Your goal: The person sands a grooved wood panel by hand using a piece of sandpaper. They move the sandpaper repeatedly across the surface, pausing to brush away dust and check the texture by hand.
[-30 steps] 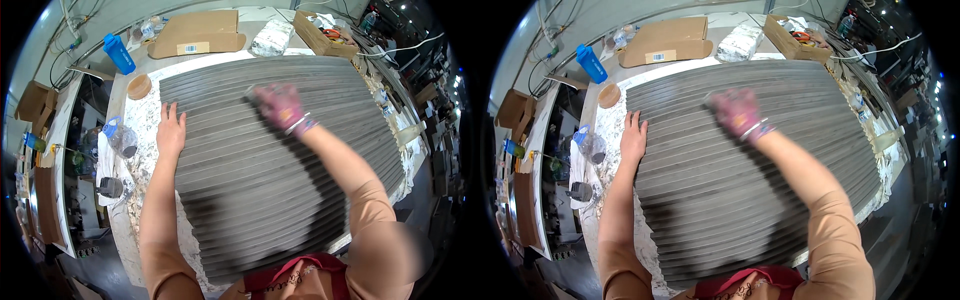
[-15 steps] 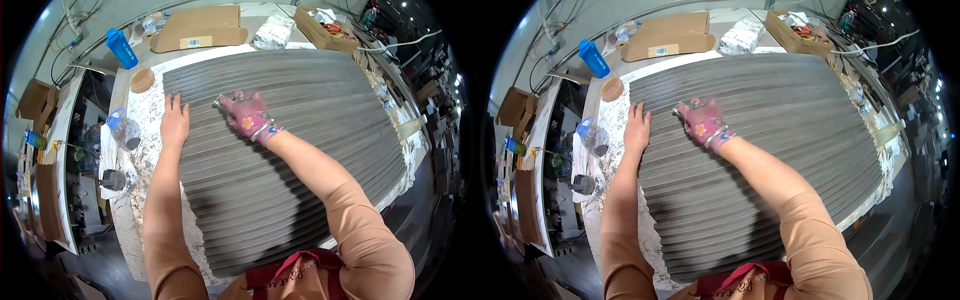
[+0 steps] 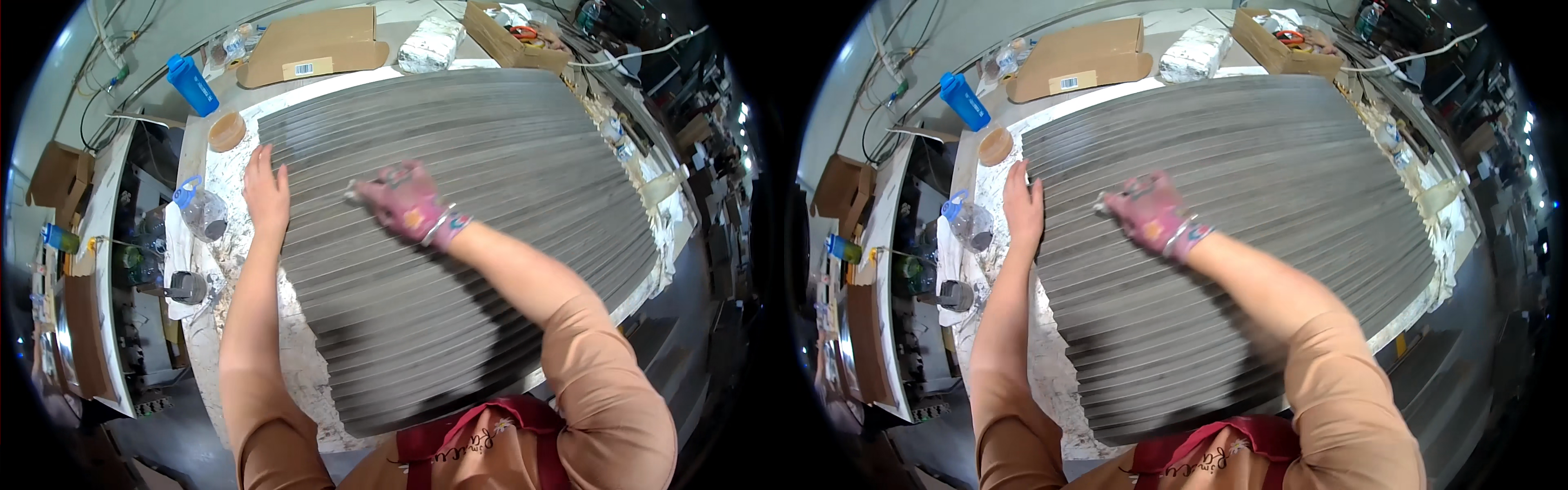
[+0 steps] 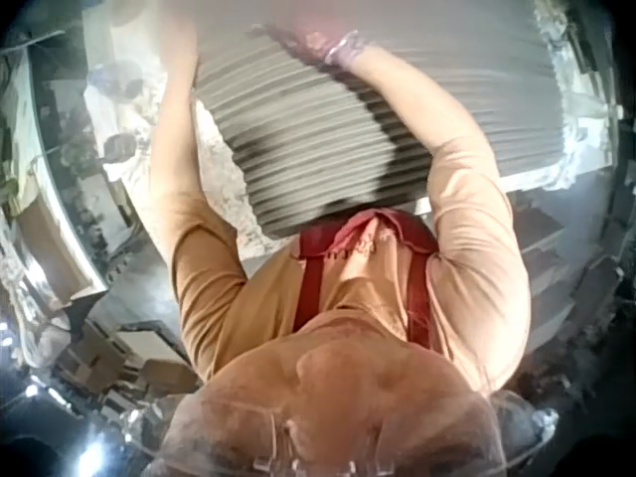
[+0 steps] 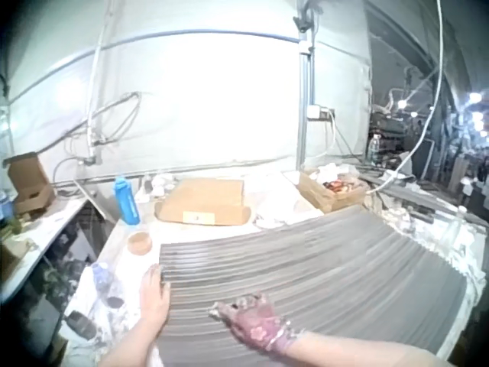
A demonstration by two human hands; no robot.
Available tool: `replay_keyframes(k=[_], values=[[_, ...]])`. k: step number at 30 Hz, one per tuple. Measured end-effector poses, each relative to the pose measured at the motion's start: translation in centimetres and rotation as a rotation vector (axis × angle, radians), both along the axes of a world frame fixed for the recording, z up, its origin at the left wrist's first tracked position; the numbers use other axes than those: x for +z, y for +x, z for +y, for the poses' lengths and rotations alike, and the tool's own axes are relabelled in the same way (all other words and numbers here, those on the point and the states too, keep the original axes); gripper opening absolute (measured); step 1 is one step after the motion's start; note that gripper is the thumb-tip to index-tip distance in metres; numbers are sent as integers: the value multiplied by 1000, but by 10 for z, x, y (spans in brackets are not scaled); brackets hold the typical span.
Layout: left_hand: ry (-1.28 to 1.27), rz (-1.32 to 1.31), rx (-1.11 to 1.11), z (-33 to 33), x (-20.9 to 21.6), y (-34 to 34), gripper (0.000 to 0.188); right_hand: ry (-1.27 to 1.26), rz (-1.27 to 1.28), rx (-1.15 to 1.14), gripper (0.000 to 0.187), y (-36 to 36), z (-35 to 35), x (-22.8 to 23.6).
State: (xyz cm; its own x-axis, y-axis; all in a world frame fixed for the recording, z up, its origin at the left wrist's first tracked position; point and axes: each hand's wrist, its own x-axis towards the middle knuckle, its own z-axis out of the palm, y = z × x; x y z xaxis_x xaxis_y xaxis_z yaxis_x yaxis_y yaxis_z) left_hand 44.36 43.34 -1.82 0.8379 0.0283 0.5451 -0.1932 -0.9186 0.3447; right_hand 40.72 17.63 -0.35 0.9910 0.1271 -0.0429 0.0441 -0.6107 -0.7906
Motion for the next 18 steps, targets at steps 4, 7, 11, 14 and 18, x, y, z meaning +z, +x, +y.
replay_keyframes(k=[4,7,11,14,18], values=[[-59,1,-184,6,53,-102,49,-782,-360,46,35,24,-130,34],[17,167,-258,-9,45,-167,57,-811,-301,42,33,27,-159,35],[172,450,-256,-48,33,-217,69,-684,-604,377,40,-17,-16,26],[174,490,-283,-50,31,-218,68,-601,-690,328,42,-15,-47,10],[133,428,-309,-55,32,-216,61,-985,-443,-19,42,-7,-196,26]])
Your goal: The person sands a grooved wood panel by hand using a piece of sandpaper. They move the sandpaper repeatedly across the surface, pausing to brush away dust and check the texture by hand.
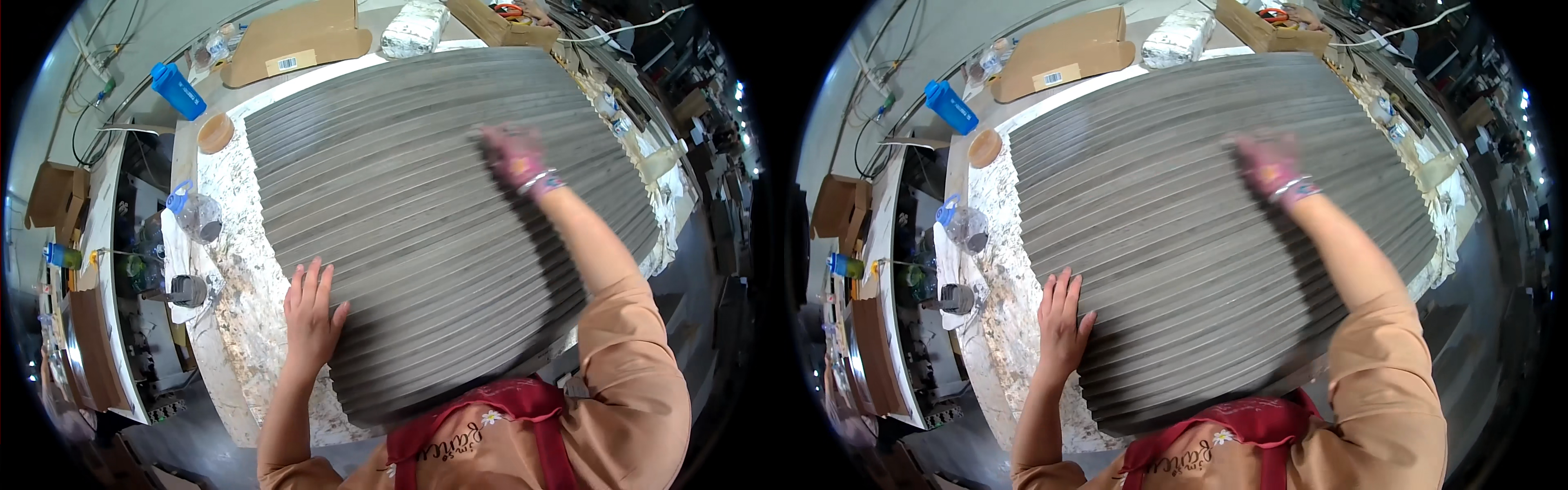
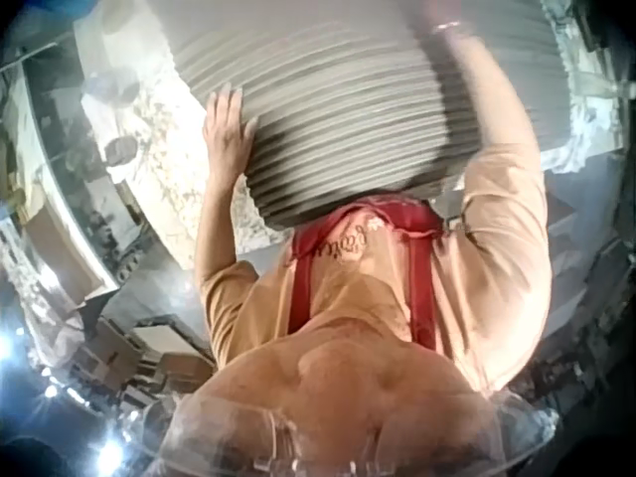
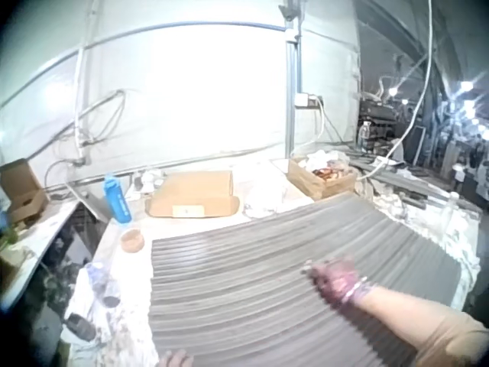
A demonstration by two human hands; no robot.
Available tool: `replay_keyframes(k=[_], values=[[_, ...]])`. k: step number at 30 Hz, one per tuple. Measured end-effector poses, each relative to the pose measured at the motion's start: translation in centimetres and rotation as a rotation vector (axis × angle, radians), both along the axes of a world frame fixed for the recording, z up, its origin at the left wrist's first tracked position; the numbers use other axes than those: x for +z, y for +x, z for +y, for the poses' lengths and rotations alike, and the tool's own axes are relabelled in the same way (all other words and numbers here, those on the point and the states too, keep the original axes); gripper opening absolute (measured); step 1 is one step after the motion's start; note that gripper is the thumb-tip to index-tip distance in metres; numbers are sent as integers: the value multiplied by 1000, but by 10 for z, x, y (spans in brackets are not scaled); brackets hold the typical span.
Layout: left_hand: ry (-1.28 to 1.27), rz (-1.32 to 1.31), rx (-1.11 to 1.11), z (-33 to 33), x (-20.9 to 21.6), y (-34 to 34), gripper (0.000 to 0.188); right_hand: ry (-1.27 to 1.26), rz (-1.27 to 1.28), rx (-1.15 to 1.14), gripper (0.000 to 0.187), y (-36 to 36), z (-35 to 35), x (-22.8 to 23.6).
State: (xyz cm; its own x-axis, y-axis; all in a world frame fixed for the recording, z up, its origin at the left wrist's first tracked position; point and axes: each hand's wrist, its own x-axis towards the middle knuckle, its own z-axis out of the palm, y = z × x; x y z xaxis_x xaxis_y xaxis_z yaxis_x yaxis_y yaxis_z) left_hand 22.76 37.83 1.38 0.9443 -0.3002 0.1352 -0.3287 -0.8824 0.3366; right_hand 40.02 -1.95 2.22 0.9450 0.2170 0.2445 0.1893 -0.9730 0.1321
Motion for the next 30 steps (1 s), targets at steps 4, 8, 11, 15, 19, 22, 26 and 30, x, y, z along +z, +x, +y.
replay_keyframes(k=[4,8,11,15,19,22,26,30], values=[[-24,3,-4,-4,-1,6,60,-28,32,-127,46,12,-38,26],[9,43,43,-2,-1,0,61,163,7,302,46,-3,67,16],[19,13,21,1,-1,0,60,165,-45,192,35,-1,33,0],[-13,-64,-15,-2,-5,4,56,92,26,-187,34,9,-54,3],[-10,-90,-8,2,-10,2,53,234,-179,275,40,-13,68,12],[54,-111,50,3,-6,-6,55,610,279,315,46,-31,152,-4],[-84,-99,146,18,5,-42,58,296,106,252,49,-18,65,-16],[-207,-66,174,18,4,-118,70,58,115,-79,41,-15,5,16]])
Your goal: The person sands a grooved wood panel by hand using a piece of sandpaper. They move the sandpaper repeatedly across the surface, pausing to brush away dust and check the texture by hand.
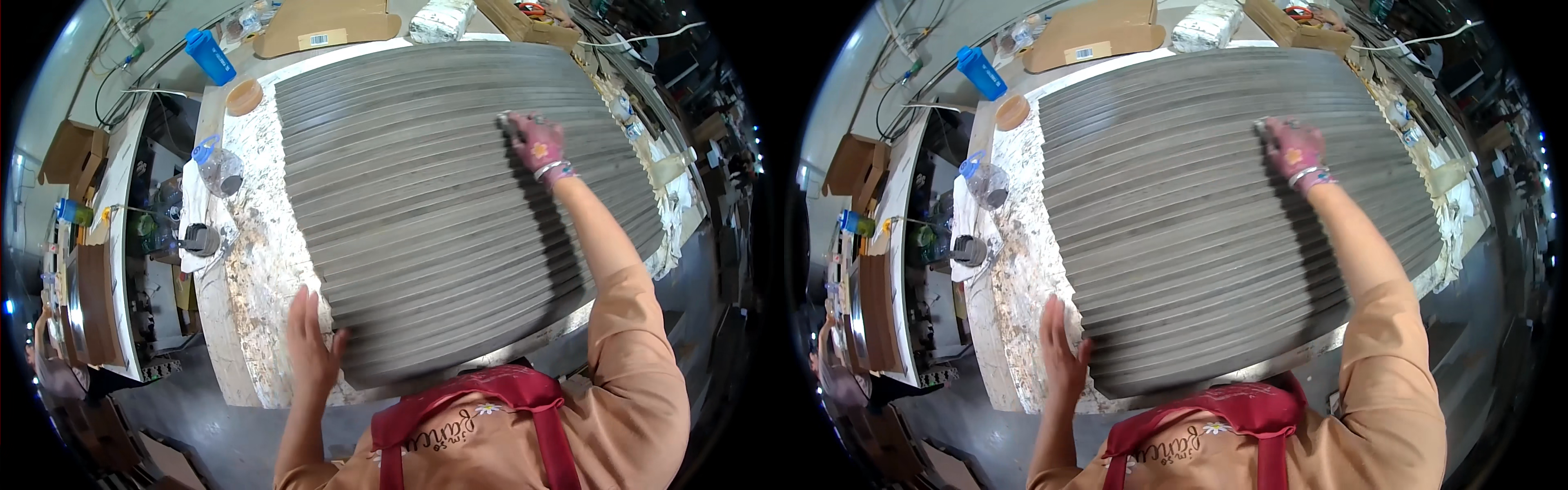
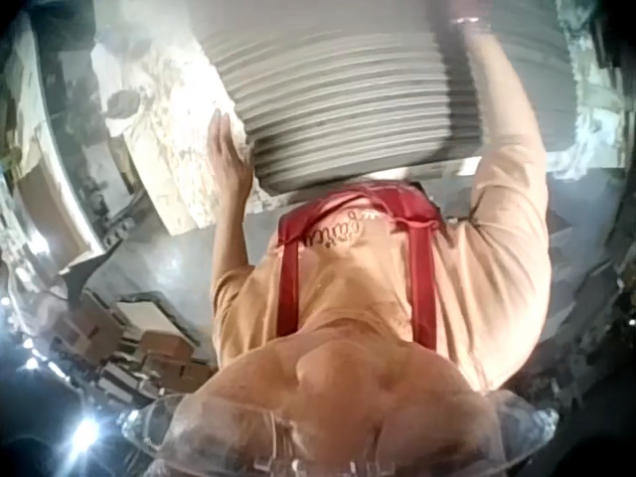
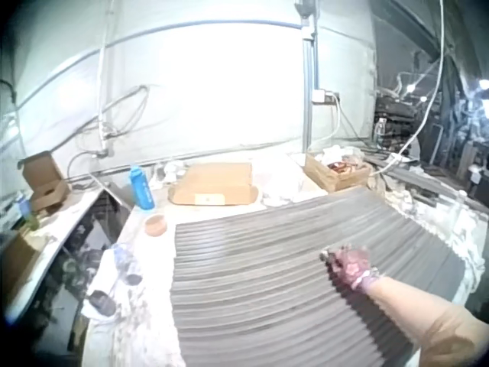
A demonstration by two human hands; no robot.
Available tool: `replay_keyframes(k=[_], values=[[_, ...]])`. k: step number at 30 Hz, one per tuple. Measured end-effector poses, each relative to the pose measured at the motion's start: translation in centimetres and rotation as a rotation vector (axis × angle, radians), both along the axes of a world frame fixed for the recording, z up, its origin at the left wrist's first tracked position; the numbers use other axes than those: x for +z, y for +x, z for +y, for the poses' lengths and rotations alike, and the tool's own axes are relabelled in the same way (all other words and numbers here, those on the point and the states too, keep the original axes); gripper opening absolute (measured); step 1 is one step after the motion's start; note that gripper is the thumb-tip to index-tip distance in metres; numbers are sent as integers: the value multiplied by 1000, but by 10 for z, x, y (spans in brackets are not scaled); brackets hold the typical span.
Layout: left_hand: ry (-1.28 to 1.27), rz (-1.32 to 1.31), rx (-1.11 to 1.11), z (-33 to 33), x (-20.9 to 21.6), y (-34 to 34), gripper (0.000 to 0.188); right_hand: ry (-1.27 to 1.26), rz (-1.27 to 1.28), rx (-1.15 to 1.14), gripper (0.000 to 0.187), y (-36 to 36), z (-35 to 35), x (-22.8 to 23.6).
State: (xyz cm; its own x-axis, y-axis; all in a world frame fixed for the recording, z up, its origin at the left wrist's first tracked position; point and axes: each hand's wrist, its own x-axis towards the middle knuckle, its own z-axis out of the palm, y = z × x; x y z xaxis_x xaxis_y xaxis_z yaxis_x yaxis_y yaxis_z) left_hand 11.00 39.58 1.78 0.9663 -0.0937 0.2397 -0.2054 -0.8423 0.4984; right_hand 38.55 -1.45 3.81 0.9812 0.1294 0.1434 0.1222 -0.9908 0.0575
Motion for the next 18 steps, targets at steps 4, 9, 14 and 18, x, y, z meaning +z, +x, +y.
replay_keyframes(k=[4,9,14,18], values=[[42,148,-1,-21,-6,-48,82,175,-218,472,38,-36,124,-10],[242,250,-77,-30,-3,-67,84,97,-200,309,20,-32,68,-23],[90,122,-42,-36,-20,-67,81,62,-76,218,30,-27,33,0],[81,128,-47,-38,-14,-68,87,299,-58,452,24,-51,171,-41]])
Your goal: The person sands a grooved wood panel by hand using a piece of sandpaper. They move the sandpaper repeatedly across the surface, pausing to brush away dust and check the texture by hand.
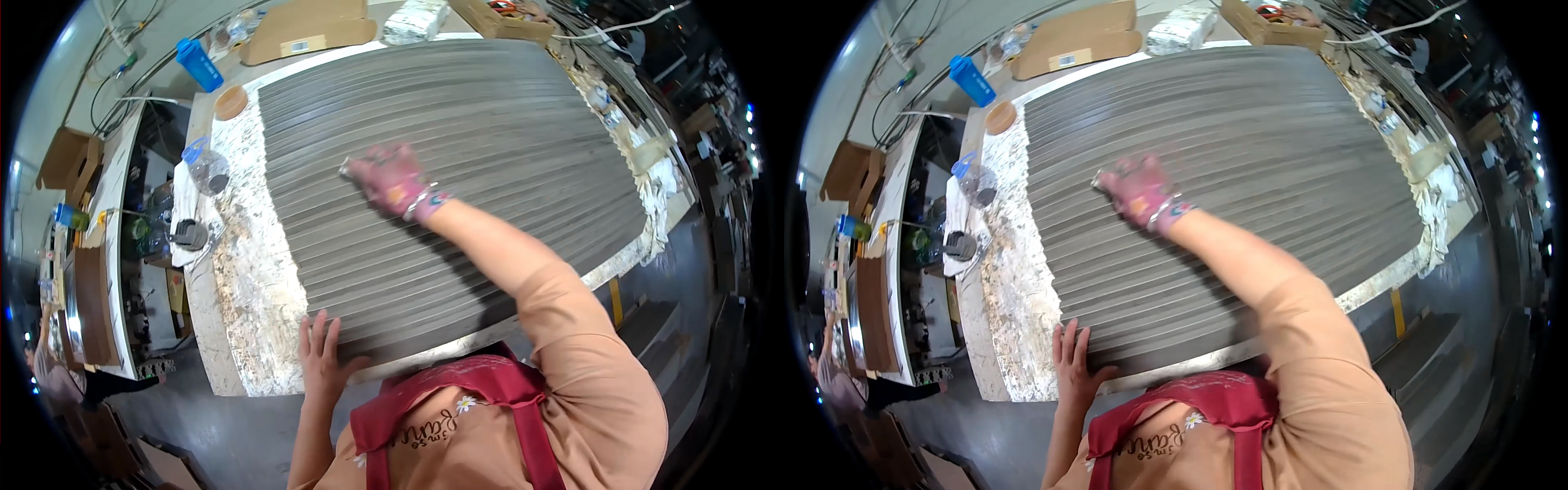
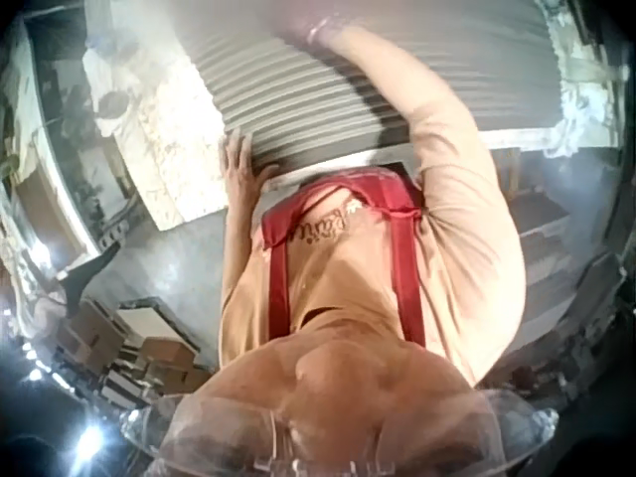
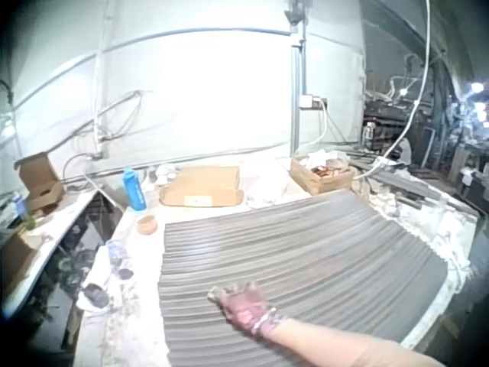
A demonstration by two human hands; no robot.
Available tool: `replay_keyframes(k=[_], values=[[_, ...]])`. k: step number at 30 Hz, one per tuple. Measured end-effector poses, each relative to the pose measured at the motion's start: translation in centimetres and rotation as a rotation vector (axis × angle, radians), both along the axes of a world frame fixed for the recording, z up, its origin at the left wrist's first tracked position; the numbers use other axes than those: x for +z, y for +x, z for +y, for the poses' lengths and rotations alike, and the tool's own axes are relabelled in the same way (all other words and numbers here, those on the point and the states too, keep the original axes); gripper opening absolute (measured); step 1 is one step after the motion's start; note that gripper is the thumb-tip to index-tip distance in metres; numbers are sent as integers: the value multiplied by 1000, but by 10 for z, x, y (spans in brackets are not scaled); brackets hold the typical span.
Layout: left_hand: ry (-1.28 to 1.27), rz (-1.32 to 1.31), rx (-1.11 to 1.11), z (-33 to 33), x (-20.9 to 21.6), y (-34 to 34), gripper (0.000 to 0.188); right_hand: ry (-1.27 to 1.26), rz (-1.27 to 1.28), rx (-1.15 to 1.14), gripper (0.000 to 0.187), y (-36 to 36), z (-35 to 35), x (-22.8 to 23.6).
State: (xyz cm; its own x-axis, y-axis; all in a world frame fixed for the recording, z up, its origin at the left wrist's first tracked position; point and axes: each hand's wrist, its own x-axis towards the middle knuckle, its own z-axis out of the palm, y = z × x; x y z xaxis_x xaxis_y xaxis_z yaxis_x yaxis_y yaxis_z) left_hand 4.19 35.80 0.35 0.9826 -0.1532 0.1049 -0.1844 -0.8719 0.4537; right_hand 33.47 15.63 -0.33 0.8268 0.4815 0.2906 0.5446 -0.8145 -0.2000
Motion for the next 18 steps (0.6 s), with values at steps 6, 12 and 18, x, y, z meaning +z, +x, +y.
replay_keyframes(k=[6,12,18], values=[[-95,5,131,-1,0,-7,99,-75,-13,-318,31,12,-159,25],[-190,65,186,-3,2,-7,98,32,-211,-10,30,-13,-37,23],[-292,-15,310,-9,-7,-17,104,229,78,-192,33,2,-47,-41]])
